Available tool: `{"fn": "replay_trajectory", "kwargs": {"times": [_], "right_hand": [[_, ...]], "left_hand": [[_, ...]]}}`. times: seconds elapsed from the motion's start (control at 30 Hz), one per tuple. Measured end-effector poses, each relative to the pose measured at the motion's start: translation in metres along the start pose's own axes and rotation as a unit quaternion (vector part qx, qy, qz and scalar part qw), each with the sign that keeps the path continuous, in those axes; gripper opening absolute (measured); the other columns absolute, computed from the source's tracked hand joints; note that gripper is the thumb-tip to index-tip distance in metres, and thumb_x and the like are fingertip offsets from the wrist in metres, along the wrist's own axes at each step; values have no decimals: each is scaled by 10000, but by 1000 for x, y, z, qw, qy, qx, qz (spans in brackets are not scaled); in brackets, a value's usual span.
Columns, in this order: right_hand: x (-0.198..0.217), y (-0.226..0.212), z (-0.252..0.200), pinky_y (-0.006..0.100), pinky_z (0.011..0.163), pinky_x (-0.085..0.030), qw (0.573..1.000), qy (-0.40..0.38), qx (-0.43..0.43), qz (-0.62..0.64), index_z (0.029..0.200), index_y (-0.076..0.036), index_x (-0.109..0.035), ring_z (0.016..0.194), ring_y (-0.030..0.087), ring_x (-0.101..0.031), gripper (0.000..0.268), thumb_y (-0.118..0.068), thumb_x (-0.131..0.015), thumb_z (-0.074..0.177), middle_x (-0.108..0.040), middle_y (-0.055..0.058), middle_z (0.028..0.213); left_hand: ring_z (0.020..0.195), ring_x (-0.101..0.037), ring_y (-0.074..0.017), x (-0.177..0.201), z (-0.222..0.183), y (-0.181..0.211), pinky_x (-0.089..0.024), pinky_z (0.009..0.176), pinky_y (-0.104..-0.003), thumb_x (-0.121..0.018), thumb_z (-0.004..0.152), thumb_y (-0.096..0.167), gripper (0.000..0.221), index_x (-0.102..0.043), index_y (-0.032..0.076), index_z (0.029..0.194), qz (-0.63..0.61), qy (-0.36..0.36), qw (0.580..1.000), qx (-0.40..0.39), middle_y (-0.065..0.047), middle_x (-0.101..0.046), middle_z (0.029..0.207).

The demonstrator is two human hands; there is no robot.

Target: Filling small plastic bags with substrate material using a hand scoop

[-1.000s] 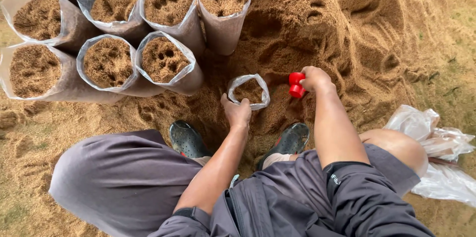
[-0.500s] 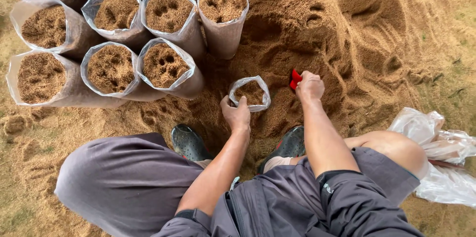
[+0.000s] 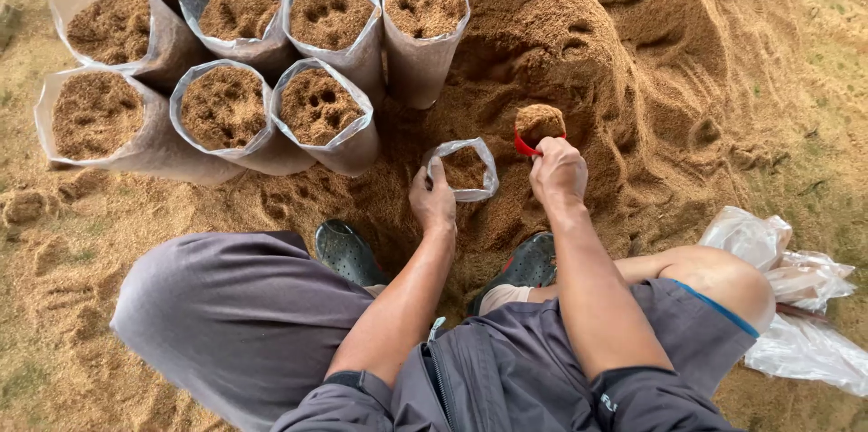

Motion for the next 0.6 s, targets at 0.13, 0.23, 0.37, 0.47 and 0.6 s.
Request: {"fn": "replay_trajectory", "kwargs": {"times": [0.13, 0.23, 0.37, 0.47, 0.6], "right_hand": [[59, -50, -30, 428, 797, -636, 997, 10, 68, 43, 998, -65, -733, 899, 323, -745, 112, -23, -646, 941, -709, 129, 931], [75, -69, -51, 420, 791, -632, 993, 11, 100, 65, 994, -42, -733, 877, 325, -740, 133, -12, -613, 945, -709, 149, 914], [82, -81, -76, 403, 793, -614, 985, -26, 155, 76, 958, -60, -702, 821, 283, -716, 148, -38, -557, 940, -679, 130, 859], [94, -99, -92, 403, 774, -622, 980, -42, 179, 72, 969, -52, -697, 805, 285, -726, 146, -52, -562, 911, -681, 141, 836], [87, -107, -96, 386, 780, -619, 976, -87, 192, 53, 968, -81, -678, 794, 247, -721, 170, -89, -531, 883, -669, 107, 820]], "left_hand": [[1125, -619, -377, 3, -1, 2, -457, 1027, -525, -469, 1039, 583, 659, -659, -23, 1215, -26, -3, 1000, -6, -269, -622, 1113], [996, -676, -329, 2, 7, -10, -481, 963, -476, -418, 1043, 556, 642, -725, -7, 1014, -31, 14, 999, -4, -213, -695, 892], [974, -688, -303, -2, 22, -27, -491, 928, -457, -433, 1030, 488, 536, -738, 58, 934, -15, 21, 1000, 17, -165, -718, 852], [968, -672, -317, 2, 17, -16, -487, 924, -482, -494, 1024, 467, 472, -729, 60, 988, -16, 2, 1000, 10, -156, -696, 873], [977, -661, -331, 2, 13, -8, -475, 921, -489, -557, 994, 449, 451, -733, 36, 1041, -13, 8, 1000, 3, -159, -683, 879]]}}
Point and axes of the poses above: each hand's wrist, its own z-axis towards the middle knuckle, its own x-axis out of the back of the hand, y = z × x, the point moved 1 cm from there along z, towards the middle knuckle
